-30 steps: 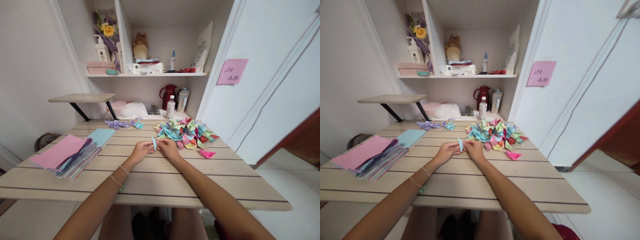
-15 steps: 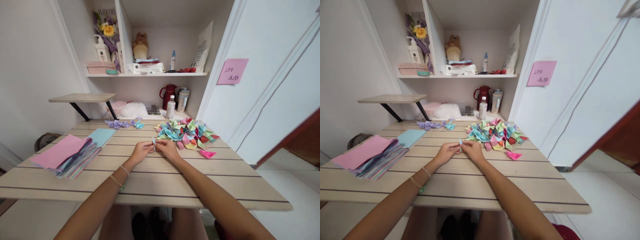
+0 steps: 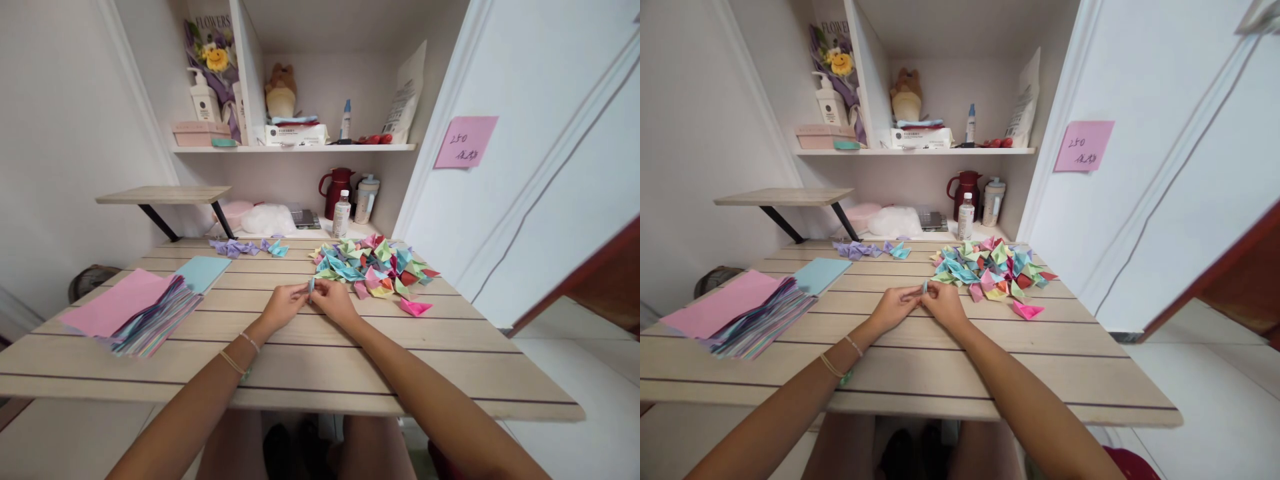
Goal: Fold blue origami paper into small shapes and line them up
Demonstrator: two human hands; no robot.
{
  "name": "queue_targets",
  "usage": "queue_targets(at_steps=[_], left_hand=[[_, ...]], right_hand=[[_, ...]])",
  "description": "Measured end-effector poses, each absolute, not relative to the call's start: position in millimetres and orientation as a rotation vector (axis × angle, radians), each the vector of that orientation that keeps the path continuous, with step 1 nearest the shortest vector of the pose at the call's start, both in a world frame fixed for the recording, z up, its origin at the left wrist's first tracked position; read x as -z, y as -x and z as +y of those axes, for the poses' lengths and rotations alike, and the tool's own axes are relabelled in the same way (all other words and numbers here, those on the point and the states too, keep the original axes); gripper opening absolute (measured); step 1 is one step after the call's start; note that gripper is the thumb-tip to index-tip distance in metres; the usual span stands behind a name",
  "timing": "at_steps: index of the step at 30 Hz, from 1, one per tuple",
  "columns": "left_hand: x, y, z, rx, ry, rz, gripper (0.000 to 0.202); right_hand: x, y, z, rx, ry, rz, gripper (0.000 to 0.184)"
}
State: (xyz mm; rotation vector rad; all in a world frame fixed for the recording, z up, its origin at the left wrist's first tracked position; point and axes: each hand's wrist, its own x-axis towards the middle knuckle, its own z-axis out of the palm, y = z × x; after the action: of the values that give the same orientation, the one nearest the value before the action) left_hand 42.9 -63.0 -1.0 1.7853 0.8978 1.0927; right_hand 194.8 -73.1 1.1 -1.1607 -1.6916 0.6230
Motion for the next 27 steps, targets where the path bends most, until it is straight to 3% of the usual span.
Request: queue_targets(at_steps=[6,19,27], left_hand=[[3.0,-43.3,-63.7,-1.097,-1.864,0.926,0.039],[-1.4,-49.6,-66.2,-1.32,-1.715,0.99,0.031],[-4.1,-47.6,-60.3,-1.325,-1.344,0.884,0.025]], right_hand=[[-2.6,-194.7,-75.0,-0.605,1.22,-1.616,0.021],[2.5,-187.4,-74.5,-0.562,1.139,-1.587,0.023],[5.6,-194.9,-65.4,-0.902,0.94,-1.344,0.022]])
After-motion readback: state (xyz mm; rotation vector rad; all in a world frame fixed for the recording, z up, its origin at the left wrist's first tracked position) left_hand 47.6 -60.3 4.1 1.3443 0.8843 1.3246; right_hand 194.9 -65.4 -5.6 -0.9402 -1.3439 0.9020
